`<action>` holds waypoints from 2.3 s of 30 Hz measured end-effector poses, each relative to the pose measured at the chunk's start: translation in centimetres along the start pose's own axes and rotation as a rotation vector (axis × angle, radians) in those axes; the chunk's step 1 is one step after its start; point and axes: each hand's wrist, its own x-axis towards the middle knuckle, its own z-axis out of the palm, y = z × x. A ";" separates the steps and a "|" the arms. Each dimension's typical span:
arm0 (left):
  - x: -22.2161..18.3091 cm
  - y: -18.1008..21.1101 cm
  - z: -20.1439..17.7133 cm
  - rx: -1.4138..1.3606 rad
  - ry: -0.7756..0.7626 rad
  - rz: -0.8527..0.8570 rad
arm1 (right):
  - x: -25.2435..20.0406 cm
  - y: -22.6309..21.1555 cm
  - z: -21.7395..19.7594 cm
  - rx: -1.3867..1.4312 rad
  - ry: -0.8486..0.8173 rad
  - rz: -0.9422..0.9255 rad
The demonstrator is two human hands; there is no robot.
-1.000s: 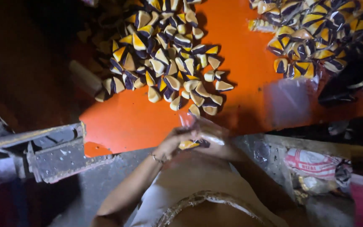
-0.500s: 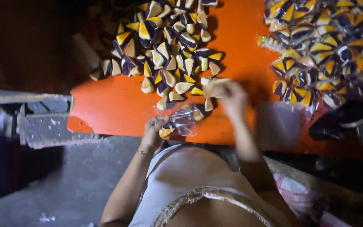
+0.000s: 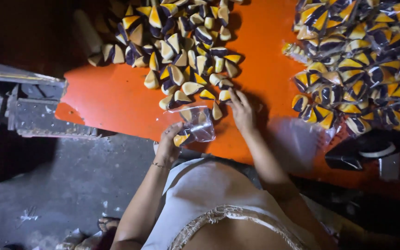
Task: Packing individual triangular pastries into small plastic bags from a large pile on a table.
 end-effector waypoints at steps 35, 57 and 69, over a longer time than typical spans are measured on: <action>5.2 14.4 -8.1 0.188 -0.246 -0.199 | 6.3 -4.5 -3.9 0.089 0.143 0.180; 0.9 4.1 4.7 -0.027 -0.245 0.044 | 10.0 -1.2 -5.2 -0.278 -0.586 -0.779; 0.0 2.2 6.9 -0.081 -0.252 0.087 | 5.1 2.7 -5.5 -0.254 -0.755 -0.314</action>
